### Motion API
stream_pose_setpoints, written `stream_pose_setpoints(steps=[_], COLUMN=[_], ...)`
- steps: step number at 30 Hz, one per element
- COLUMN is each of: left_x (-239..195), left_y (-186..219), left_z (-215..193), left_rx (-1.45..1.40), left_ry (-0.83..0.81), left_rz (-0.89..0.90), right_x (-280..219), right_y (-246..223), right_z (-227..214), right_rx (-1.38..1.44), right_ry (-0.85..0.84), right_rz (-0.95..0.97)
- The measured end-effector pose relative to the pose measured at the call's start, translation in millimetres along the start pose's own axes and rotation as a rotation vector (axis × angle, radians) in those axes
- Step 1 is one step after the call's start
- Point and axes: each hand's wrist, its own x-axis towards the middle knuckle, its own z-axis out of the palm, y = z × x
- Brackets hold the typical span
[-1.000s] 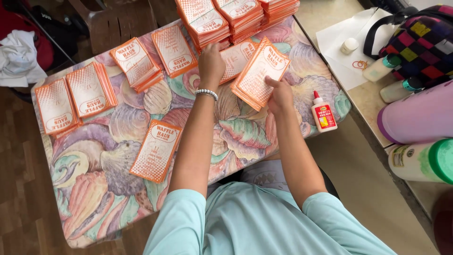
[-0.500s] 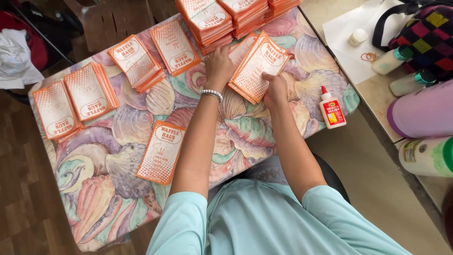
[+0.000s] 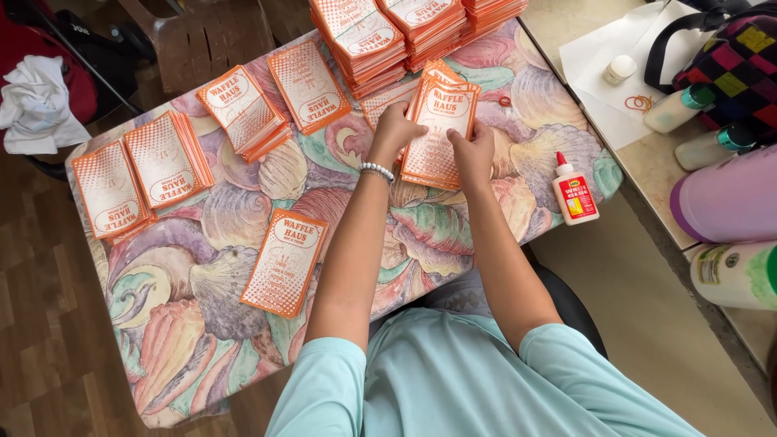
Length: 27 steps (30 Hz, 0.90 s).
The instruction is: Applying glue to the edges of paper bags and folding them to complete the assembly.
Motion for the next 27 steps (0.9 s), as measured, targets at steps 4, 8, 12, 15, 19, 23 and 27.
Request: stream_pose_setpoints(steps=[4,8,12,15,19,23,27], left_x=[-14.0,-26.3,-41.2,-32.8,16.4,-1.1,-13.6], left_y=[16.2,37.7,60.5,66.2,-11.5,-14.3,2.3], left_z=[-14.6,-33.7,-48.7,-60.5,-18.4,-5.4,-16.8], left_rx=[-0.022,-0.456,-0.638,-0.455,0.312,0.728,0.695], left_ry=[-0.006,-0.235,-0.482,-0.022,0.304,0.217,0.248], left_rz=[0.084,0.305,0.389,0.383,0.52,0.446,0.361], right_x=[-36.5,-38.4,-20.5,-20.5,-13.3,-14.7,-15.1], right_y=[-64.9,-70.7,-46.6,-61.6,-51.9,-40.2,-28.9], right_z=[-13.6,-24.9,-31.3,-55.8,-91.4,-115.7,-123.0], right_rx=[0.163,0.422,0.619,0.589,0.695,0.817,0.83], right_ry=[-0.044,-0.049,-0.049,-0.059,-0.06,-0.168,-0.224], right_rz=[0.05,0.124,0.039,0.035,0.089,0.389,0.463])
